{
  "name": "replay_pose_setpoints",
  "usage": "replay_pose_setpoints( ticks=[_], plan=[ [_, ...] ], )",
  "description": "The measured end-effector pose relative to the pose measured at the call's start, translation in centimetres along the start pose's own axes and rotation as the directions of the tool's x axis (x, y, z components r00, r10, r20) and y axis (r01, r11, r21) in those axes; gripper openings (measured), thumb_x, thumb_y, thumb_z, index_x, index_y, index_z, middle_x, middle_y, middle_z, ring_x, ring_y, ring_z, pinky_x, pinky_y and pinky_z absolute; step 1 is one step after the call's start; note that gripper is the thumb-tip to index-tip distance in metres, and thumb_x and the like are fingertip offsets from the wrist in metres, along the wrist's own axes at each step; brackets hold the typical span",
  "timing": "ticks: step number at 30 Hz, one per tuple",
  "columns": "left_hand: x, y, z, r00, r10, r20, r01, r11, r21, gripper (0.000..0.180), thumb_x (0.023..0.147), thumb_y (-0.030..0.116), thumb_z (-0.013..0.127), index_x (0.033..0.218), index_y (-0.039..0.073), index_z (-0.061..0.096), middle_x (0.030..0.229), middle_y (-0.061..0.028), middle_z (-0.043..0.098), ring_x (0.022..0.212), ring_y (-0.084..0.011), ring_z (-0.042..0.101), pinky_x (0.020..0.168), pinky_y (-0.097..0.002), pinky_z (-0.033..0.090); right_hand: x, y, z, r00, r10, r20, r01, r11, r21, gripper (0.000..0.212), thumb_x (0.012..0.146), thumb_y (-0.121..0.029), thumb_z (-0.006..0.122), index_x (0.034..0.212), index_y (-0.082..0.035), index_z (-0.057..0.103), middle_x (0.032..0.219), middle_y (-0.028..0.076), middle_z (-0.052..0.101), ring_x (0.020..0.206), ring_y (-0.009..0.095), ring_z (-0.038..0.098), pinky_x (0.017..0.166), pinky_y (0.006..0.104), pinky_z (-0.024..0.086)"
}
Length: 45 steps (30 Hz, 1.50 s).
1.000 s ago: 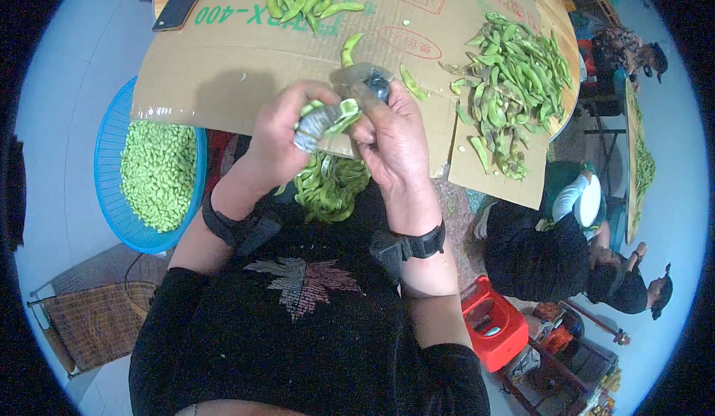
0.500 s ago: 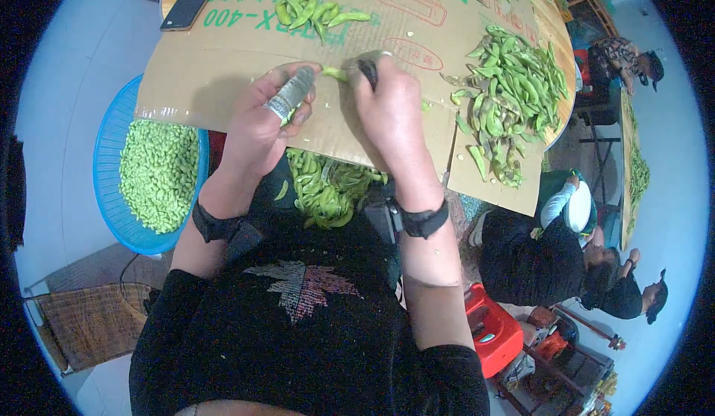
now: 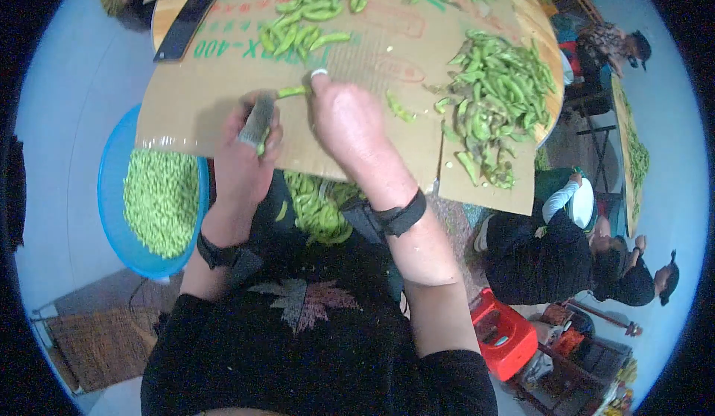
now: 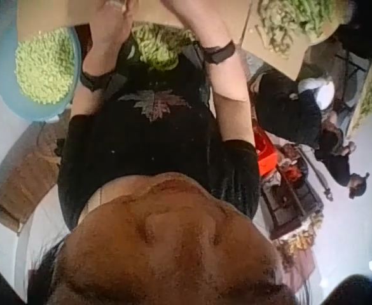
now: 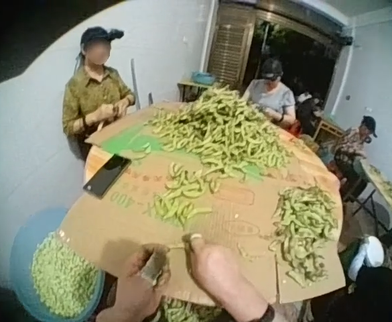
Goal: Manually shelling green beans and collecting the seeds in a basket.
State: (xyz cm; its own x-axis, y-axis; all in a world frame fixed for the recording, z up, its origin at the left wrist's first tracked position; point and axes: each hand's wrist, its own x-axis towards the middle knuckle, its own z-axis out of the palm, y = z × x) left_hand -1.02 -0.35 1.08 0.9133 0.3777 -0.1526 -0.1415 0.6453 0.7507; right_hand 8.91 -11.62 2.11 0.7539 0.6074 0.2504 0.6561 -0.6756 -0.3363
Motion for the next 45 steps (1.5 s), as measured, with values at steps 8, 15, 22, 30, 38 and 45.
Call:
replay_pose_setpoints(
  ticks=[8,15,22,30,38,45],
  plan=[
    [-0.3,0.3,-0.3,0.948,-0.176,0.265,0.193,0.981,-0.039,0.033,0.086,0.008,0.052,0.118,0.003,0.05,0.079,0.0014,0.05,0.06,-0.0038,0.043,0.049,-0.0147,0.031,-3.3,-0.7,-2.9,0.855,0.123,0.503,-0.507,-0.001,0.862,0.019,0.09,-0.021,0.052,0.09,-0.004,0.059,0.057,-0.006,0.044,0.043,0.002,0.033,0.037,0.0186,0.023],
    [0.7,-1.4,0.2,0.99,-0.018,0.138,0.026,0.998,-0.062,0.018,0.083,0.001,0.052,0.1,0.003,0.055,0.094,-0.0067,0.06,0.076,-0.0117,0.058,0.058,-0.02,0.043,-4.9,-0.7,-2.7,0.877,0.048,0.477,-0.479,0.052,0.876,0.021,0.095,-0.024,0.041,0.092,-0.007,0.052,0.058,-0.007,0.037,0.048,0.003,0.03,0.043,0.0183,0.023],
    [1.5,-2.0,0.1,0.951,0.226,0.213,-0.229,0.973,-0.01,0.014,0.08,-0.002,0.058,0.092,0.006,0.057,0.094,-0.0055,0.061,0.082,-0.0134,0.06,0.067,-0.0226,0.046,-5.5,-0.9,-3.6,0.878,-0.027,0.478,-0.479,-0.074,0.875,0.022,0.097,-0.024,0.036,0.091,-0.006,0.048,0.059,-0.005,0.038,0.049,0.003,0.029,0.044,0.0183,0.023],
    [0.7,-1.9,1.0,0.955,0.206,0.214,-0.235,0.965,0.119,0.004,0.081,-0.001,0.057,0.083,0.002,0.059,0.08,0.0011,0.059,0.074,-0.0051,0.052,0.067,-0.0193,0.042,-6.0,-1.3,-3.0,0.874,0.136,0.466,-0.468,-0.02,0.884,0.017,0.094,-0.016,0.041,0.085,-0.006,0.05,0.06,-0.004,0.043,0.047,0.002,0.032,0.041,0.0172,0.025],
    [0.5,-1.5,0.2,0.94,-0.052,0.337,0.039,0.998,0.047,0.008,0.08,0.006,0.06,0.087,0.003,0.059,0.075,0.0036,0.053,0.071,-0.0044,0.048,0.064,-0.0199,0.04,-6.1,-1.1,-2.7,0.86,0.16,0.485,-0.479,-0.074,0.874,0.013,0.092,-0.012,0.044,0.089,-0.005,0.054,0.061,-0.004,0.047,0.047,0.003,0.037,0.042,0.0169,0.029],
    [1.0,-2.6,0.7,0.962,0.137,0.235,-0.206,0.931,0.302,0.02,0.078,0.004,0.063,0.095,0.003,0.053,0.087,0.0008,0.055,0.076,-0.0051,0.051,0.064,-0.0185,0.042,-6.4,-0.6,-1.2,0.941,0.282,0.188,-0.309,0.486,0.817,0.011,0.091,-0.008,0.046,0.089,-0.004,0.056,0.063,-0.004,0.048,0.051,0.002,0.038,0.045,0.0168,0.03]
  ],
)
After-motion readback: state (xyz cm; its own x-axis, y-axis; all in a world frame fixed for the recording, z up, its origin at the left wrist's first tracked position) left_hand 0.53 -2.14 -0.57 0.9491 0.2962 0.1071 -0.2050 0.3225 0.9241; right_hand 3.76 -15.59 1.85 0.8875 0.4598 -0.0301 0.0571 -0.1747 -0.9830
